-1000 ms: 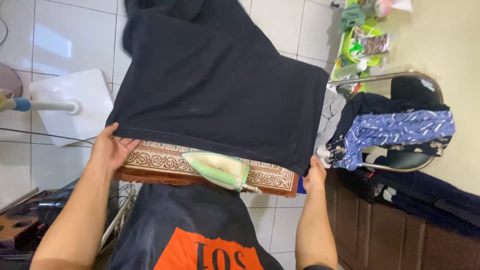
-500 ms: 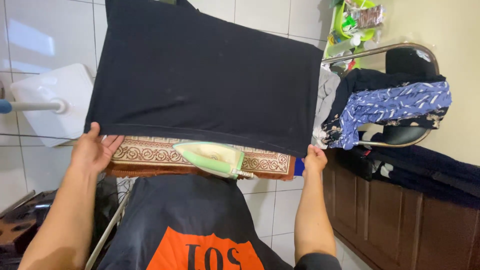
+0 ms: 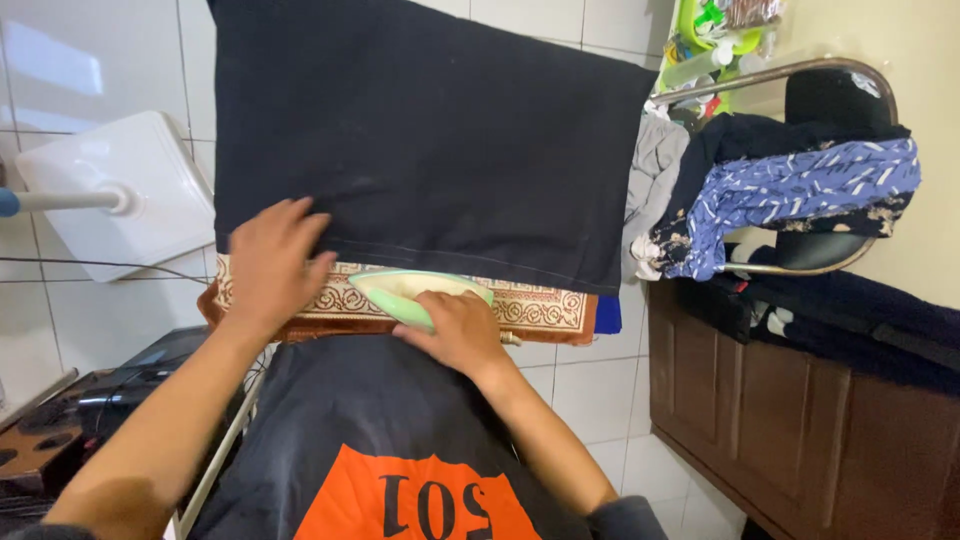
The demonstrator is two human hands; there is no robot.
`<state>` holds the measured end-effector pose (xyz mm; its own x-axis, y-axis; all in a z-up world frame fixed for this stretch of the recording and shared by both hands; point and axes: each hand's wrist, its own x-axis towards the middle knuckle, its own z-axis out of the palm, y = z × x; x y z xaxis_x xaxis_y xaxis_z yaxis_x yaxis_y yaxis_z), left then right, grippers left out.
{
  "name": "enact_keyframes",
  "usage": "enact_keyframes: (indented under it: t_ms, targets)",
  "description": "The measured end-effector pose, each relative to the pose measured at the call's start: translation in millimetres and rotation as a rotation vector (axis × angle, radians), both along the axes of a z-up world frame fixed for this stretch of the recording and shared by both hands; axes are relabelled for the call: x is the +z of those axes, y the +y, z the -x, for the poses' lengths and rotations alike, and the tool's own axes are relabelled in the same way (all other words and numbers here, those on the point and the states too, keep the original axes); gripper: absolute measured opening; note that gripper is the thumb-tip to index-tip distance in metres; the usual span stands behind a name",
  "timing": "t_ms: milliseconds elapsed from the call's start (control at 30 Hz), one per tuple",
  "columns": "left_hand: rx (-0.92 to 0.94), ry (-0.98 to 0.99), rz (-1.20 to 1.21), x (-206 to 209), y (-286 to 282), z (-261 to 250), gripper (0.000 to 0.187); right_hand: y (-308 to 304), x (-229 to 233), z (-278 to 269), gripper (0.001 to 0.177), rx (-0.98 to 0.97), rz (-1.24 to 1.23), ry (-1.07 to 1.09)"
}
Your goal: The recorder is ironing a black garment on a surface covered with a prayer mat.
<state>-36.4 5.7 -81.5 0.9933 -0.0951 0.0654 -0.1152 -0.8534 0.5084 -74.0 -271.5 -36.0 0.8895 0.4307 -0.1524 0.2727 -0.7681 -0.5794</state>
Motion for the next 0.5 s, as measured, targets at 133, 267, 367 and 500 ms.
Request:
enact_keyframes:
  t_ms: [133,267,367,500]
  targets:
    - [-0.316,-0.073,-0.107,-17.3,-30.3,-12.3,0.051,-21.8,3.0,5.2,0.044,-0.056,0.175,0.217]
    - [-0.449,-0.056,-0.162,-30.8,-40.6,-0.2,0.045,-104.0,-36.3,18.1,0.053,-0.272,0.246,-0.102]
    - [-0.461,-0.037,-0.115,-31.7,-36.8,15.5,0.04,-117.2,-1.3,-54.7,0.04,-0.663,0.194,0.186]
    - [-0.329,-0.005,0.028,-30.0,-12.4,35.4,0.035,-163.4,-53.6,-129.2,0.042,-0.802,0.197,0.113]
